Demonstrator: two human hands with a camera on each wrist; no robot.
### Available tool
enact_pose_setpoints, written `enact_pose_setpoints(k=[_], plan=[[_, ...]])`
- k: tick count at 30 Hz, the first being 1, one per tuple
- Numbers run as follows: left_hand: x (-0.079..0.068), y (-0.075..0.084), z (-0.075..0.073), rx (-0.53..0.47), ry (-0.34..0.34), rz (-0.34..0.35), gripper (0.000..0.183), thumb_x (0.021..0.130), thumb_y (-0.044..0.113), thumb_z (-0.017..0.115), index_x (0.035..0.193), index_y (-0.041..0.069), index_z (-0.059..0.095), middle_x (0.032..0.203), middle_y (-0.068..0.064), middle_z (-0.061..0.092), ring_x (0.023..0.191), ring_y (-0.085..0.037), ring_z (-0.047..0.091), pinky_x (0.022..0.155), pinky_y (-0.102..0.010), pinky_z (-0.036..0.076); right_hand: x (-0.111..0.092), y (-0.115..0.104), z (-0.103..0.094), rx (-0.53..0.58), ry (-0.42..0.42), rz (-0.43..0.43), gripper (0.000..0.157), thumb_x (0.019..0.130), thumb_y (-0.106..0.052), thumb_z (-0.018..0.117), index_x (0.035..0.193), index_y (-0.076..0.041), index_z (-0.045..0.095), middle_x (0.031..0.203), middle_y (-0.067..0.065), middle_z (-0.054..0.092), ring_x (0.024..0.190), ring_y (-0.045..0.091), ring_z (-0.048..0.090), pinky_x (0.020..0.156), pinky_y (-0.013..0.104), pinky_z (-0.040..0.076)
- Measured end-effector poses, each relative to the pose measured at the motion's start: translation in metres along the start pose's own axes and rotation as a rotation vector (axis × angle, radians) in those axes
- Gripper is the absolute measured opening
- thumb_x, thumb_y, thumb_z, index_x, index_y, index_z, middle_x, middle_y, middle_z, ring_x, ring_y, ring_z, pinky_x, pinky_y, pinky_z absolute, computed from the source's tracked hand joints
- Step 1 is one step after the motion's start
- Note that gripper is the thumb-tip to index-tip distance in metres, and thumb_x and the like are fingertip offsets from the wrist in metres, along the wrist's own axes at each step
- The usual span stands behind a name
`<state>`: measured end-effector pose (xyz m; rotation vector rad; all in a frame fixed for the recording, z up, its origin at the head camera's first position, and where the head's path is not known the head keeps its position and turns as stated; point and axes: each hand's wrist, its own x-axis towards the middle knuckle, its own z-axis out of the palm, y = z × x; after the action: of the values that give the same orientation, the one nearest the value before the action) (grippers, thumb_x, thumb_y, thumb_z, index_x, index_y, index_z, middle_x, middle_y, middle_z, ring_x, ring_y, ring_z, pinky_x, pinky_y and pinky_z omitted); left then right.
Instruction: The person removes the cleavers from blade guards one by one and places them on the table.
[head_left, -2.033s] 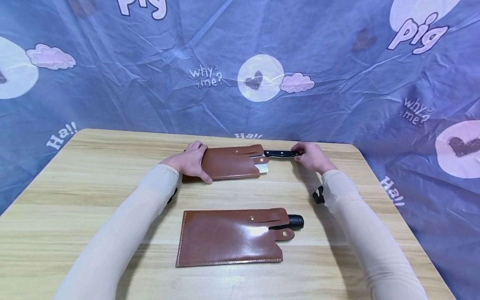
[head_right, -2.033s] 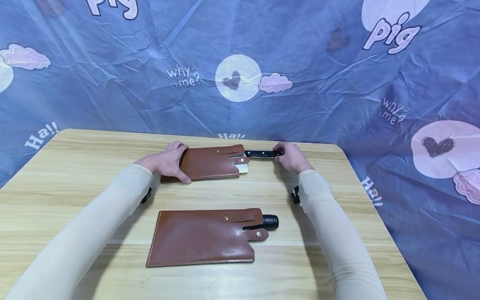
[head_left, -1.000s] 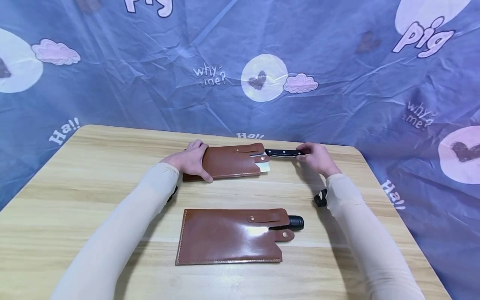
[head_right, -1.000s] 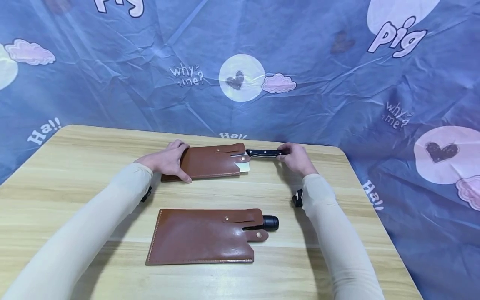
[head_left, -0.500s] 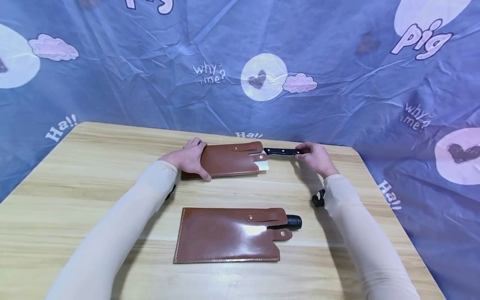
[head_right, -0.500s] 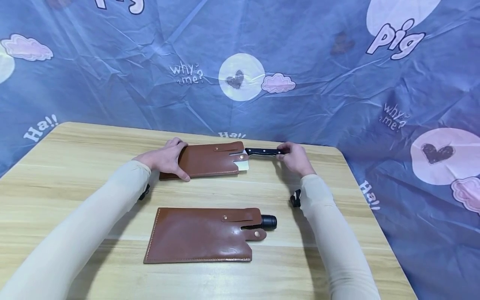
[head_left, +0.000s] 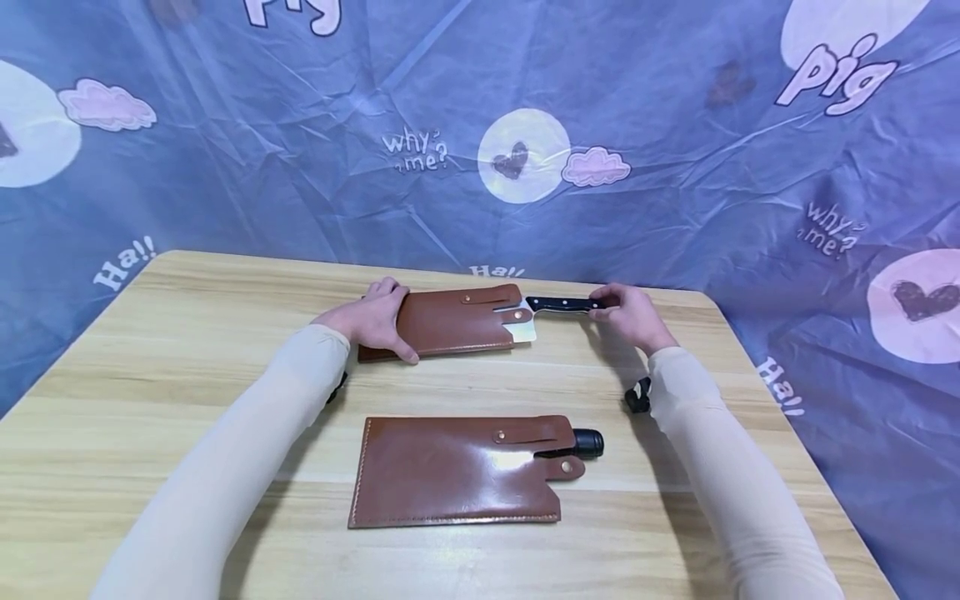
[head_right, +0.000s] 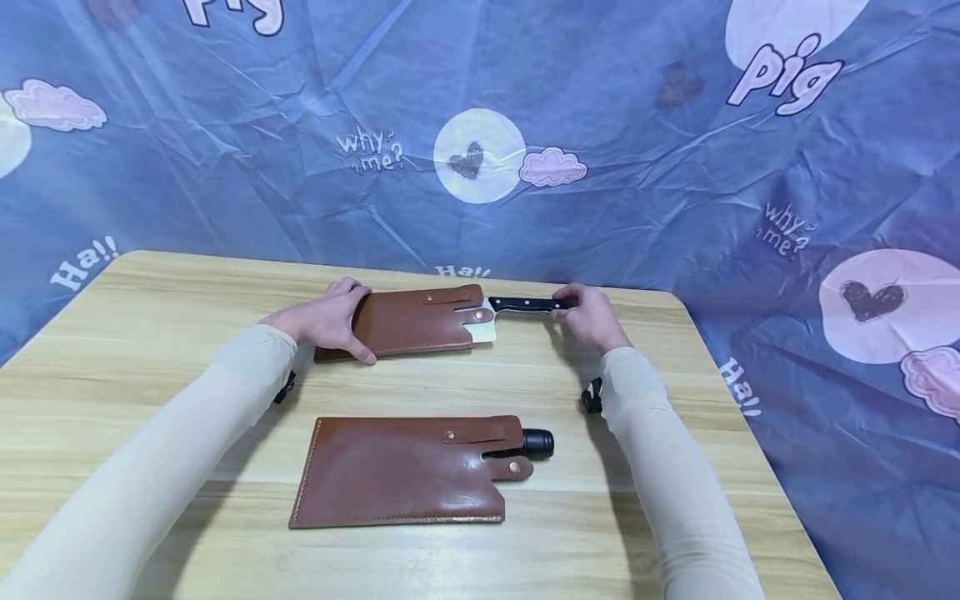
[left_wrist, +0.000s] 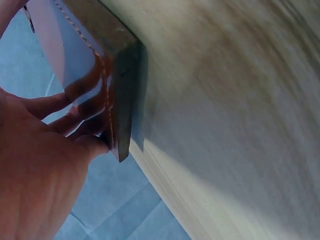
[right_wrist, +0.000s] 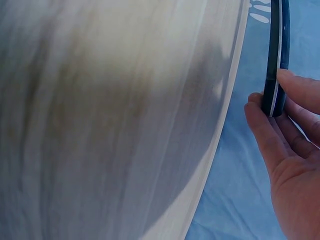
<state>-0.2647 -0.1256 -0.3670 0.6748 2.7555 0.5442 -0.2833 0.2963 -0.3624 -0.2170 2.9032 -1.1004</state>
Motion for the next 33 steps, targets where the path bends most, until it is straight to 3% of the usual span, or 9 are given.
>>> enact_pose_setpoints(k=[12,33], plan=[[0.0007,-0.0008,0.004,0.015,0.019,0.025,0.119,0.063,0.043,0.088,0.146,-0.014,0.024,0.14,-0.028,0.028,0.129,-0.043,0.024,0.108,-0.051,0.028,-0.0003,0.0092,0.0003,-0.031,-0.004,-0.031,0.032,0.089,-0.004,0.068,0.119,0.007,0.061,0.115,0.026,0.063,0.107,0.036,0.058,0.094,0.045,0.041],[-0.0003,-0.0043,0.0064,-0.008,0.015,0.008,0.116,0.063,0.04,0.088,0.145,-0.013,0.027,0.139,-0.025,0.029,0.131,-0.04,0.024,0.108,-0.049,0.029,-0.0005,0.0045,-0.0052,-0.044,-0.034,-0.05,0.032,0.089,-0.002,0.068,0.118,0.008,0.06,0.113,0.027,0.064,0.106,0.037,0.059,0.096,0.046,0.04]])
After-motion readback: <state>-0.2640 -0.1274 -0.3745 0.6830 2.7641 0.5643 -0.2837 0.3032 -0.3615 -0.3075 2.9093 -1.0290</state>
